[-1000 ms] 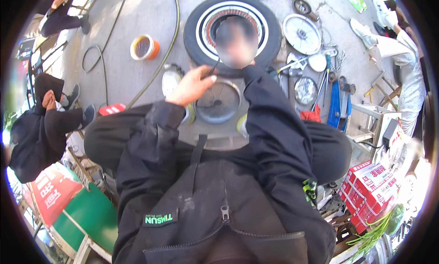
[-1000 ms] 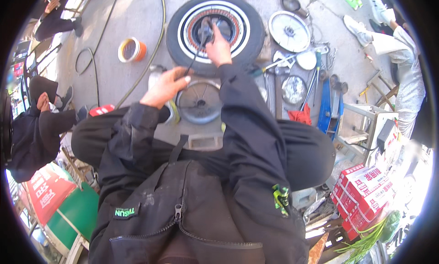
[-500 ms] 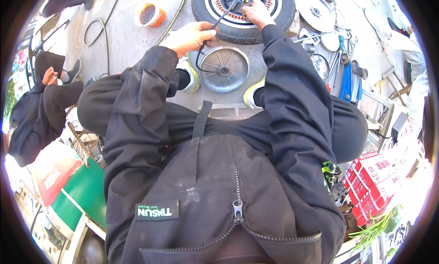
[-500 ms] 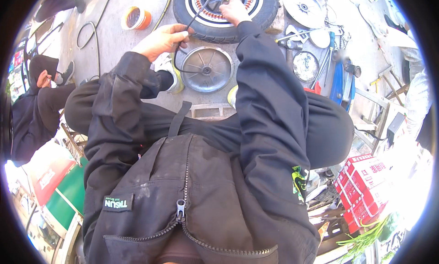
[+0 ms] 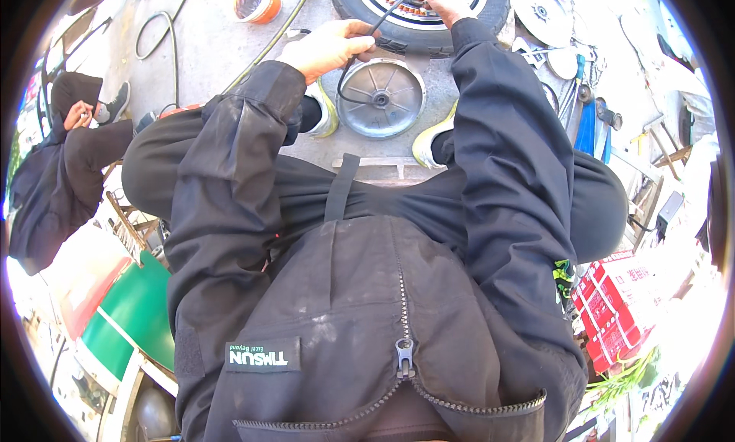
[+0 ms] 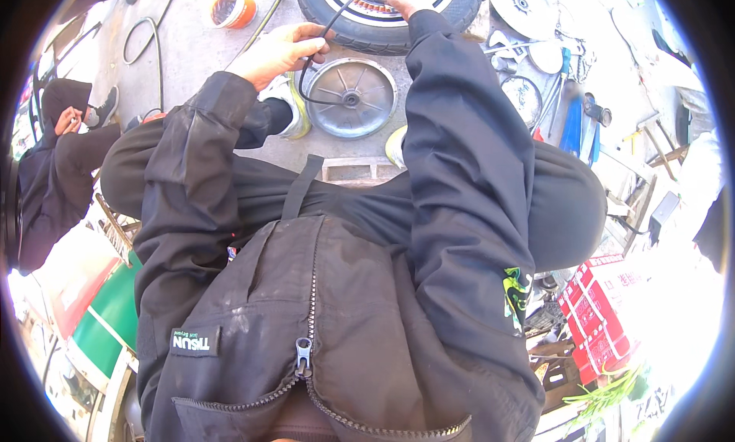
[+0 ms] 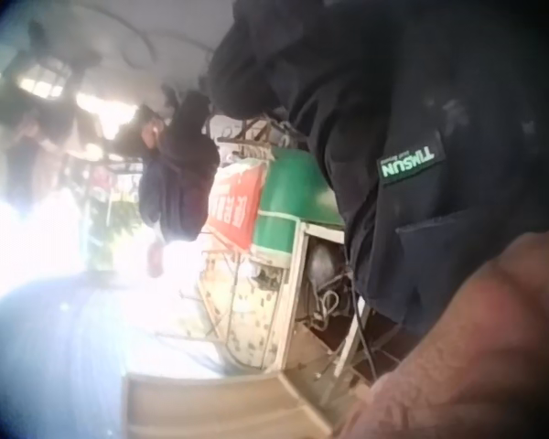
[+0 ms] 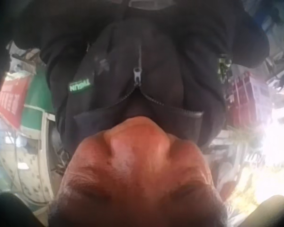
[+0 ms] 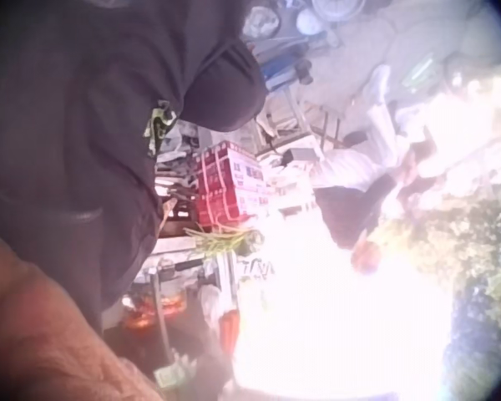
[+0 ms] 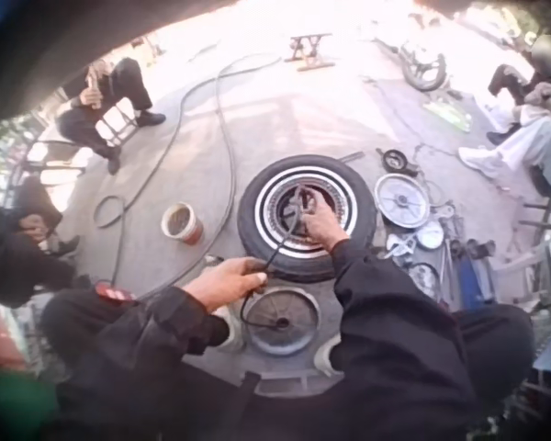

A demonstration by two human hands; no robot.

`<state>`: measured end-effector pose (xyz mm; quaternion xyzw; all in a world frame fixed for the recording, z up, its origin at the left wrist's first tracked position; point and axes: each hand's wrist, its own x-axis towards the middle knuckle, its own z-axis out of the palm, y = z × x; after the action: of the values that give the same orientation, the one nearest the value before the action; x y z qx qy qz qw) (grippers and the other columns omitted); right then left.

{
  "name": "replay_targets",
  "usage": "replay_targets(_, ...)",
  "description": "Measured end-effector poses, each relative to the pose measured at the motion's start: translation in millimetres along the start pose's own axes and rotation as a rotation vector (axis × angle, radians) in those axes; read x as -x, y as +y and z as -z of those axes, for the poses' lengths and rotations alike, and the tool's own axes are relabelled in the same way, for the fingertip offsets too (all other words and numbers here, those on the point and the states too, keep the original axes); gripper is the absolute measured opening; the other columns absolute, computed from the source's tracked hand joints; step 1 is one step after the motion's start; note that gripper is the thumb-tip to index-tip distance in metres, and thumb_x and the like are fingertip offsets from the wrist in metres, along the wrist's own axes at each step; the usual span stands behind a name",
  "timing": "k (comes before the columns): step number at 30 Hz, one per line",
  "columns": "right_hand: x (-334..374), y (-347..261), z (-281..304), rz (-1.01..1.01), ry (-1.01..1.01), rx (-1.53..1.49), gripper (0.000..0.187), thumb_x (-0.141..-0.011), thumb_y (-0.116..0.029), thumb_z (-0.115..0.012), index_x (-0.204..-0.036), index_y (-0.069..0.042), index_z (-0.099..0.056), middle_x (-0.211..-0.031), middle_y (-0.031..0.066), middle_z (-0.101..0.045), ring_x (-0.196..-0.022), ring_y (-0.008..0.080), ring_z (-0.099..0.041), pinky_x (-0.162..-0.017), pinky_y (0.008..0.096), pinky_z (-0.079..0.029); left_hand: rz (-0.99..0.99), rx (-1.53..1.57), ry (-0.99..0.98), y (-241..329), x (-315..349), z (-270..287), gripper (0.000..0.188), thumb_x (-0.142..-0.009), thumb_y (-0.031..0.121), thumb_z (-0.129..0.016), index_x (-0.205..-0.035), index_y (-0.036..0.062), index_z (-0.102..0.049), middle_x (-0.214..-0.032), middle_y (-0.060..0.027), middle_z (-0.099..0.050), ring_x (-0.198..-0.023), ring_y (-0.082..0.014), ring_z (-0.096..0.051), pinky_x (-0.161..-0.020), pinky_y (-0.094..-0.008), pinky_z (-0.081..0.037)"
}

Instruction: The person assembles a wheel by placing a hub and cover onto a tire, then secures the components with screws using a power drill. The person handles the tire, hub, cover, and screws throughout the process.

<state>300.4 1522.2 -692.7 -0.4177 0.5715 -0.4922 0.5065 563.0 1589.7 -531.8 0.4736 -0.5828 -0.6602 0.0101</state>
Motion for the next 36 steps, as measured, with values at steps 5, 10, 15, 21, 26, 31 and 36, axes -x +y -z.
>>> replay_targets(5,-13,-31,18,-0.068,-0.145,-0.077,0.06,-0.087,0.002,-0.059,-0.145,-0.011,-0.051,-0.09,0.0058,-0.063,-0.065,0.0154,-0.06,-0.053,0.0311,-0.051,0.036,0.002,0.024,-15,-3,-6,0.044,-0.101,0.023,-0.064,-0.14,0.004,-0.059,-0.12,-0.0054,-0.068,-0.103,-0.0114,-0.064,-0.093,-0.03,-0.051)
replay_targets(10,1,-13,20,-0.077,-0.092,0.308,0.057,-0.09,-0.004,-0.061,-0.145,-0.014,-0.057,-0.083,0.0022,-0.064,-0.07,0.0095,-0.059,-0.06,0.0266,-0.049,0.008,-0.128,0.117,-31,-4,-18,0.045,-0.099,0.024,-0.065,-0.136,-0.0007,-0.061,-0.125,-0.0125,-0.07,-0.108,-0.02,-0.067,-0.096,-0.0331,-0.052)
replay_targets(15,-8,-50,31,-0.107,-0.222,0.06,0.041,-0.095,-0.008,-0.057,-0.135,-0.015,-0.061,-0.091,0.0028,-0.069,-0.076,0.0097,-0.063,-0.062,0.0267,-0.051,-0.166,-0.347,0.041,-35,5,-41,0.042,-0.099,0.023,-0.063,-0.133,-0.002,-0.062,-0.123,-0.0197,-0.07,-0.113,-0.0305,-0.067,-0.1,-0.0388,-0.05)
replay_targets(21,6,-55,22,-0.225,-0.19,-0.109,0.05,-0.094,-0.009,-0.067,-0.143,-0.016,-0.055,-0.095,0.0033,-0.071,-0.075,0.0107,-0.067,-0.065,0.0282,-0.058,-0.144,-0.354,0.068,-24,18,-61,0.031,-0.097,0.021,-0.063,-0.119,-0.0012,-0.064,-0.106,-0.0217,-0.07,-0.101,-0.0335,-0.07,-0.09,-0.0412,-0.052)
replay_targets(26,21,-54,11,-0.187,-0.12,-0.108,0.059,-0.092,-0.005,-0.067,-0.148,-0.018,-0.052,-0.095,0.004,-0.069,-0.076,0.0109,-0.065,-0.064,0.0289,-0.057,-0.137,-0.32,0.097,-39,12,-56,0.037,-0.096,0.029,-0.064,-0.113,-0.0029,-0.064,-0.105,-0.0263,-0.069,-0.102,-0.0433,-0.067,-0.089,-0.0484,-0.052)
replay_targets(31,37,-32,-10,-0.076,-0.011,-0.142,0.094,-0.085,0.0,-0.061,-0.167,-0.02,-0.02,-0.099,0.0063,-0.067,-0.074,0.0122,-0.061,-0.067,0.0304,-0.053,-0.098,-0.331,0.181,-34,10,-53,0.043,-0.097,0.037,-0.063,-0.111,-0.004,-0.066,-0.099,-0.0257,-0.071,-0.098,-0.0421,-0.069,-0.086,-0.0471,-0.053)
replay_targets(36,43,-12,-45,-0.052,0.046,0.184,0.104,-0.086,-0.001,-0.06,-0.168,-0.022,0.001,-0.096,0.0167,-0.071,-0.084,0.026,-0.072,-0.086,0.0375,-0.055,0.046,-0.191,0.149,-35,9,-48,0.045,-0.1,0.04,-0.06,-0.108,-0.004,-0.069,-0.092,-0.0202,-0.074,-0.09,-0.0318,-0.074,-0.08,-0.041,-0.054)
